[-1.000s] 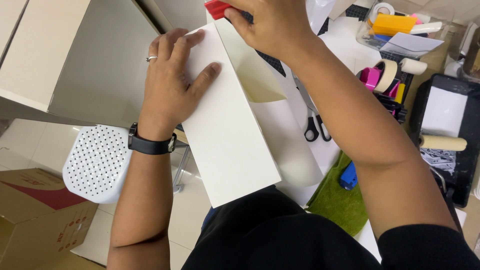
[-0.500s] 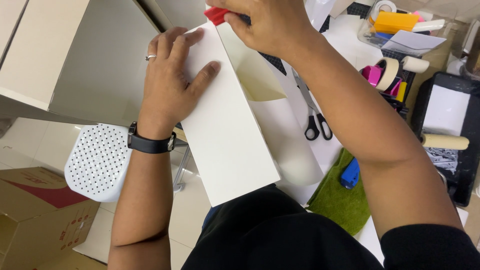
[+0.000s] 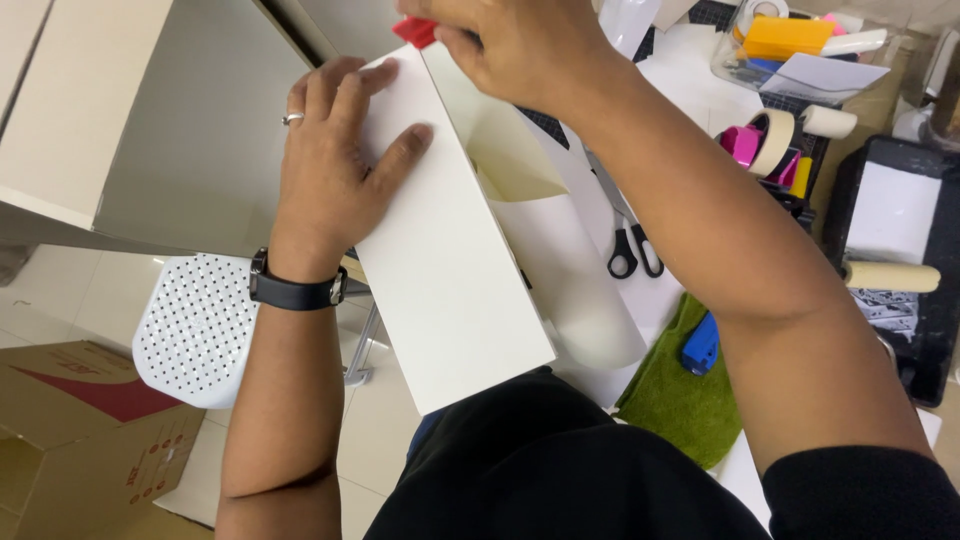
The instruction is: The person wraps a white rectangular box with white paper, smooths the edges with a red plastic scraper, trims excess paper with scissors, and presses the seams flat. The person repeats smoothing and trimming steps to finish the wrap.
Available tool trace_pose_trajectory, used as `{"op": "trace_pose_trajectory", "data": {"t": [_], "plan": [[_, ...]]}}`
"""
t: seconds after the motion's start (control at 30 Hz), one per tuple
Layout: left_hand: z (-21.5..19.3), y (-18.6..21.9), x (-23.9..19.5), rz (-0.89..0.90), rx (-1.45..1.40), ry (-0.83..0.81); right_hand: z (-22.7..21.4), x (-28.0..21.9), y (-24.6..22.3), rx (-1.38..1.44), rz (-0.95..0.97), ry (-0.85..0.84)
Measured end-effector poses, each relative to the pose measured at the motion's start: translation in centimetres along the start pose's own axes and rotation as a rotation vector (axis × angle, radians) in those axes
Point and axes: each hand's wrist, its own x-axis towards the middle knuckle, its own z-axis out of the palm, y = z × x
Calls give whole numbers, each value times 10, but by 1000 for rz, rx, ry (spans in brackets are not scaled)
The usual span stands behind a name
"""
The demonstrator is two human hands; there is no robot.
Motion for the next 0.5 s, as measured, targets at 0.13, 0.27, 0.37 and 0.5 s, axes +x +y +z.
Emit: {"op": "trace_pose_trajectory", "data": {"t": [0.13, 0.27, 0.37, 0.5], "plan": [[1, -1, -3, -8, 4, 6, -16, 4, -10, 119, -84, -11], [2, 0, -2, 0, 9, 5, -18, 5, -13, 65, -93, -2], [2, 1, -2, -17, -1, 0, -25, 1, -11, 59, -157, -14], [2, 1, -1, -22, 2, -5, -21, 1, -10, 49, -121, 29]]}}
